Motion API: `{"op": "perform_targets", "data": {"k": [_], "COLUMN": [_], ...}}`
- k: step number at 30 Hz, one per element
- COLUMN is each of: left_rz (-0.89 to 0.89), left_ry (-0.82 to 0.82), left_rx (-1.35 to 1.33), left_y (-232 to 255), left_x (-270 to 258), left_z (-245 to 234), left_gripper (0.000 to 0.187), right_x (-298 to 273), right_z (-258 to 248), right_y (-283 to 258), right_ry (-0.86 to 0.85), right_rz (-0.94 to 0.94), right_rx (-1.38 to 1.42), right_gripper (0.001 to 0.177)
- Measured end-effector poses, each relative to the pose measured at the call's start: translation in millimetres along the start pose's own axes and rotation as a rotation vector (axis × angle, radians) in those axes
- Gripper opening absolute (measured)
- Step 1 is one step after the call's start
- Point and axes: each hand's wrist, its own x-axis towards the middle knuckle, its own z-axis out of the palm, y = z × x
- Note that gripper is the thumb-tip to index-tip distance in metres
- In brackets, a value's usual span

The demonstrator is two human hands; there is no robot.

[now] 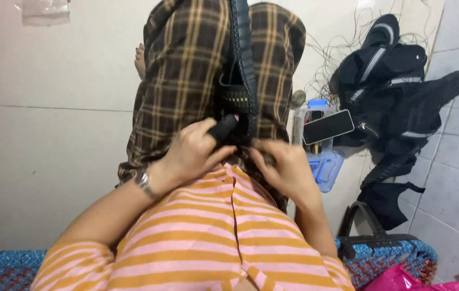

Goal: Hand-sewing a shoe sole using a needle and thread while sitting on the floor.

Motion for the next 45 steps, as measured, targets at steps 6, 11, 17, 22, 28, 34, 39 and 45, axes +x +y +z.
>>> {"op": "perform_targets", "data": {"k": [6,11,17,22,28,34,39,45], "left_rz": [-0.007,-0.802,-0.476,-0.166,-0.024,0.036,0.072,0.151], "left_ry": [-0.031,0.190,0.052,-0.120,-0.060,0.025,0.050,0.197], "left_rx": [-0.254,-0.578,0.654,0.373,0.239,0.261,0.285,0.402], "left_y": [13.7,-114.6,-69.3,-24.1,-13.5,-21.7,-29.2,-50.7], "left_x": [-3.8,-74.1,-33.2,-0.7,9.0,9.3,11.5,11.0], "left_z": [-24.5,-134.9,-133.3,-28.3,6.5,19.2,30.0,47.2], "left_gripper": [0.035,0.018,0.081,0.080,0.093,0.081,0.076,0.084], "right_x": [-1.9,-14.7,-12.8,-12.3,-7.0,-1.1,-10.1,-22.0], "right_z": [-40.9,-54.5,-32.9,-35.2,-38.0,-41.6,-25.2,-6.1], "right_y": [-36.0,5.9,9.9,8.2,3.9,-4.8,-3.3,37.1], "right_ry": [-0.459,-0.325,-0.283,-0.315,-0.330,-0.375,-0.375,-0.198], "right_rz": [-0.410,-0.161,-0.146,-0.098,-0.085,-0.061,-0.012,-0.050], "right_rx": [0.363,-0.021,-0.463,-0.478,-0.507,-0.700,-0.856,-0.662], "right_gripper": [0.016,0.058,0.053,0.055,0.055,0.061,0.060,0.048]}}
